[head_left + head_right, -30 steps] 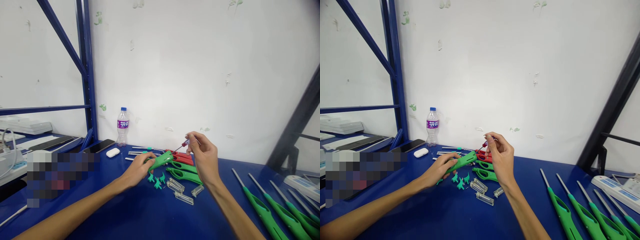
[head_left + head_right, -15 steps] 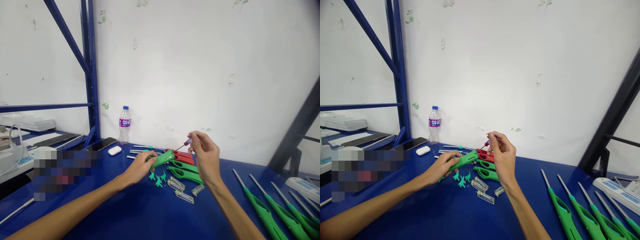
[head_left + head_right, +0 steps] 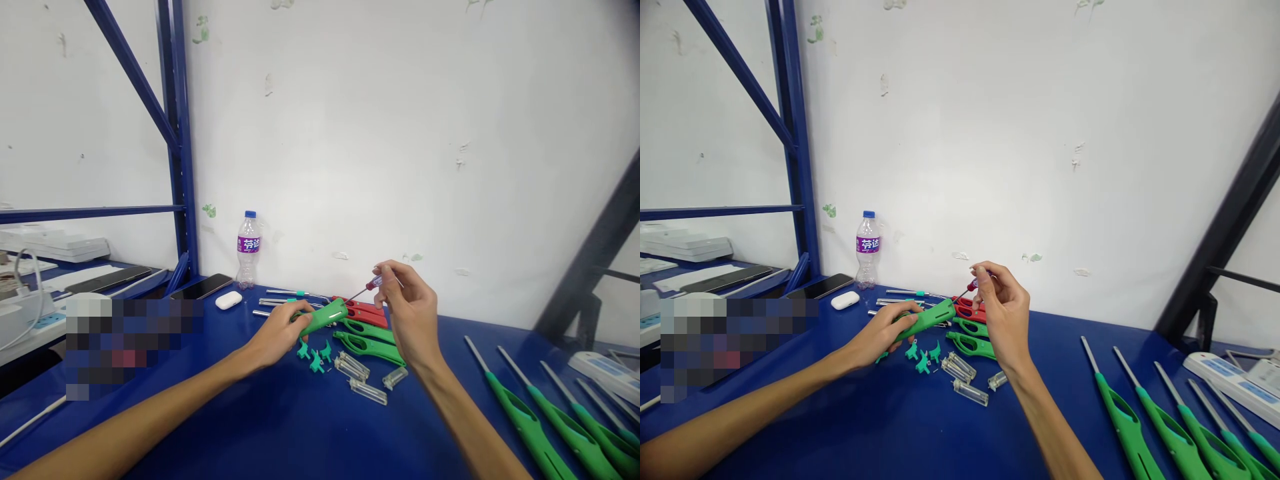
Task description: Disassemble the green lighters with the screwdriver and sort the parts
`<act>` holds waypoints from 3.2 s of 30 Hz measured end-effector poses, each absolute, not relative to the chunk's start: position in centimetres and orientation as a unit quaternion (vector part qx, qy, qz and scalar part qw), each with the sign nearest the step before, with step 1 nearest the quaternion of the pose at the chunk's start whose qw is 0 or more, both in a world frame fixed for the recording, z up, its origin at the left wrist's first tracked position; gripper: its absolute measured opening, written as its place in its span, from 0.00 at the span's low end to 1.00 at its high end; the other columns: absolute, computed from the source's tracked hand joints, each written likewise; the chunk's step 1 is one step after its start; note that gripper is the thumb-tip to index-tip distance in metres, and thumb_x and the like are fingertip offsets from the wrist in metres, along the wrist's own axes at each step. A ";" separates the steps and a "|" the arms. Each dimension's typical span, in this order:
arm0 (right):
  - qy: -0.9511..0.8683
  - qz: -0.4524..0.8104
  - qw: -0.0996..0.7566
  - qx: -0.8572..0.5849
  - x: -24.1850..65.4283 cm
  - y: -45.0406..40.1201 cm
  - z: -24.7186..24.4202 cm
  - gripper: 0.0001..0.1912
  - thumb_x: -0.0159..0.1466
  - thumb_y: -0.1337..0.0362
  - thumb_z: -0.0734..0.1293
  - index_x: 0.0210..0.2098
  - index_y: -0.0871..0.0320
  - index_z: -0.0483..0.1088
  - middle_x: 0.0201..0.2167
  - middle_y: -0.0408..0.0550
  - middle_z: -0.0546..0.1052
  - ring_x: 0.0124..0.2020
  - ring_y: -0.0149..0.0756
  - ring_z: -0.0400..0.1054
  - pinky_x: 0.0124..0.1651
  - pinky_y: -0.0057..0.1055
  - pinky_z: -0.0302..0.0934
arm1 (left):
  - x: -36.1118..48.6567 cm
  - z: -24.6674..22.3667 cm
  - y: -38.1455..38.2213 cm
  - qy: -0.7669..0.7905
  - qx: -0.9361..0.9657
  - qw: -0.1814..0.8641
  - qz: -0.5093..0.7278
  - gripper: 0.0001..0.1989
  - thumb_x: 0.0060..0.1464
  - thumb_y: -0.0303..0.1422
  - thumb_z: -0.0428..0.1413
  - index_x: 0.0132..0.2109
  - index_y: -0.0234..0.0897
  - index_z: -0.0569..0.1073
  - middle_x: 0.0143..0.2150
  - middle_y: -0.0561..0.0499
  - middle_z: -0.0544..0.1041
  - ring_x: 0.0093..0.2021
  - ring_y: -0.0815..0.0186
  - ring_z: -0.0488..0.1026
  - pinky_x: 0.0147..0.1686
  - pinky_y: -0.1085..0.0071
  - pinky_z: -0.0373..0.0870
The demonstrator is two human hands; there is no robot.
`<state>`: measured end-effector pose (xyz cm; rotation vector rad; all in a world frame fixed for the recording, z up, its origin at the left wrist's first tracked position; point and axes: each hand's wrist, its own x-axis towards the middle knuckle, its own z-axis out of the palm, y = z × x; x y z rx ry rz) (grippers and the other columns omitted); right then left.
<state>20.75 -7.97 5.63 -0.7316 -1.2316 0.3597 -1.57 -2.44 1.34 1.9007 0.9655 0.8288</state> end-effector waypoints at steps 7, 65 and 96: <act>-0.573 0.170 0.726 -0.341 20.6 -8.2 5.7 0.12 0.69 0.50 0.74 0.42 0.51 0.80 0.40 0.45 0.77 0.31 0.28 0.69 0.29 0.26 0.64 | -1.5 1.3 -2.6 0.388 0.757 0.410 0.331 0.16 0.71 0.44 0.56 0.49 0.34 0.75 0.35 0.53 0.75 0.30 0.69 0.73 0.31 0.71 0.74; -0.615 0.205 0.671 -0.360 20.0 -8.9 6.2 0.16 0.72 0.49 0.69 0.52 0.52 0.75 0.48 0.49 0.80 0.19 0.22 0.63 0.18 0.24 0.59 | -1.3 0.4 -1.9 0.385 0.760 0.422 0.309 0.17 0.72 0.45 0.55 0.49 0.34 0.74 0.31 0.56 0.73 0.22 0.74 0.65 0.22 0.76 0.66; -0.629 0.134 0.662 -0.385 20.3 -8.5 5.5 0.12 0.74 0.53 0.67 0.52 0.49 0.78 0.40 0.46 0.76 0.29 0.30 0.68 0.28 0.28 0.65 | -1.3 0.3 -1.8 0.396 0.747 0.423 0.325 0.17 0.73 0.45 0.54 0.50 0.33 0.74 0.30 0.57 0.73 0.20 0.75 0.64 0.20 0.77 0.65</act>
